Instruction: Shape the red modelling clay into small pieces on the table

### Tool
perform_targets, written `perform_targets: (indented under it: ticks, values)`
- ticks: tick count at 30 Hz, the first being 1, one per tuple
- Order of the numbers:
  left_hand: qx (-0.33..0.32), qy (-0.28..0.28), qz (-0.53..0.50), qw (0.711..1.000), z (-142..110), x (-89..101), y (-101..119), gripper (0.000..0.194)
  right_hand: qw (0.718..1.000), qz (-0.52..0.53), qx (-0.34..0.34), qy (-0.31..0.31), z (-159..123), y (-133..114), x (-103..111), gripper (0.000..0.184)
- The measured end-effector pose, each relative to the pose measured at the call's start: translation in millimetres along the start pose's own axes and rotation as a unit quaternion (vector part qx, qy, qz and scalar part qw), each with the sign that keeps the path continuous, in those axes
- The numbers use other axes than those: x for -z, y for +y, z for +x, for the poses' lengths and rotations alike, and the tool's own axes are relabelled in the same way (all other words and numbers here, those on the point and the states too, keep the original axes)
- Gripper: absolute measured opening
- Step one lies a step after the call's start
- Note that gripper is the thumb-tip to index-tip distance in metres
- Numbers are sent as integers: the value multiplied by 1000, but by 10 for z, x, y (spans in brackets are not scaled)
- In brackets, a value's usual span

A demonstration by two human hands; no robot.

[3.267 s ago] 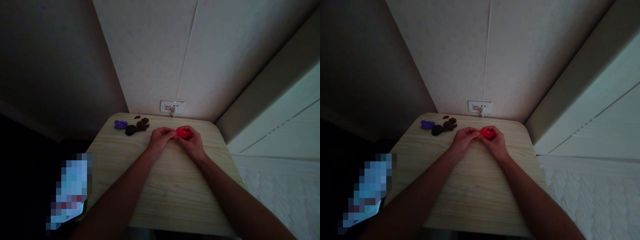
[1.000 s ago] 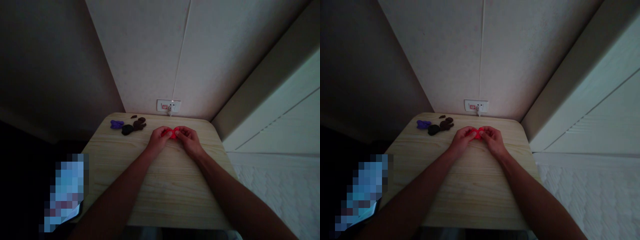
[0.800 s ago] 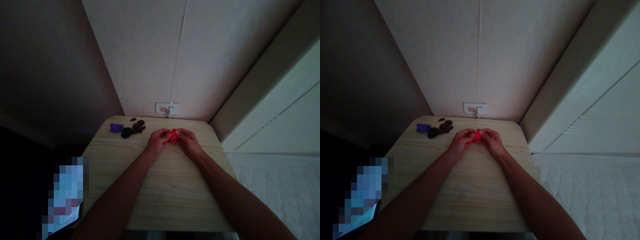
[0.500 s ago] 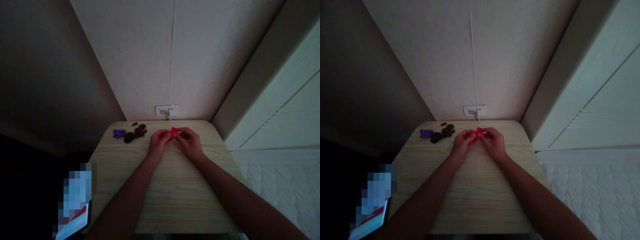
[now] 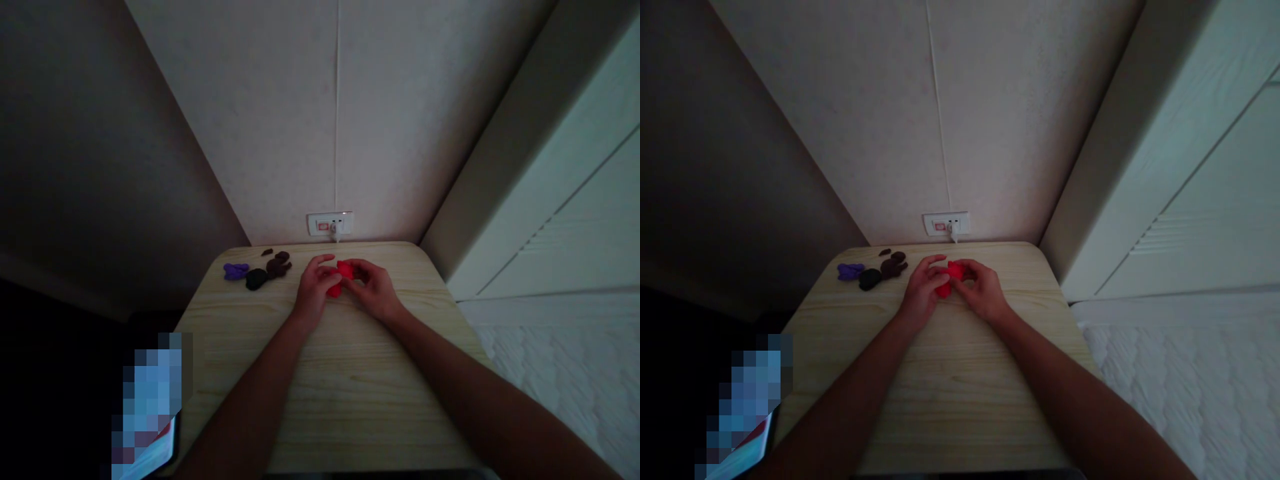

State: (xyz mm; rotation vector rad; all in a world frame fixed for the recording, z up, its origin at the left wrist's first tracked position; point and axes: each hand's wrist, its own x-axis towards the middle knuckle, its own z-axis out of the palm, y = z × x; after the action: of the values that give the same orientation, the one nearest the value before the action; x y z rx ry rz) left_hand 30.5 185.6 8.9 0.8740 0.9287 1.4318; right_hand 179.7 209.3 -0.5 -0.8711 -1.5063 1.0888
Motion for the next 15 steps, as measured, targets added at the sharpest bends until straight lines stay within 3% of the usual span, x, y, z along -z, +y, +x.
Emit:
perform_targets:
  ticks: [5, 8, 12, 15]
  values:
    - [-45, -31, 131, 990, -11, 27, 14, 45, 998, -48, 39, -28, -8, -49, 4, 26]
    - [-74, -16, 176, 982, -4, 35, 39, 36, 996, -69, 36, -38, -16, -56, 21, 25]
    - [-85, 23, 173, 981, 15, 38, 53, 24, 995, -80, 32, -39, -22, 5, 26, 28]
    - [-77, 25, 149, 986, 36, 53, 39, 24, 999, -37, 11, -16, -18, 47, 27, 43]
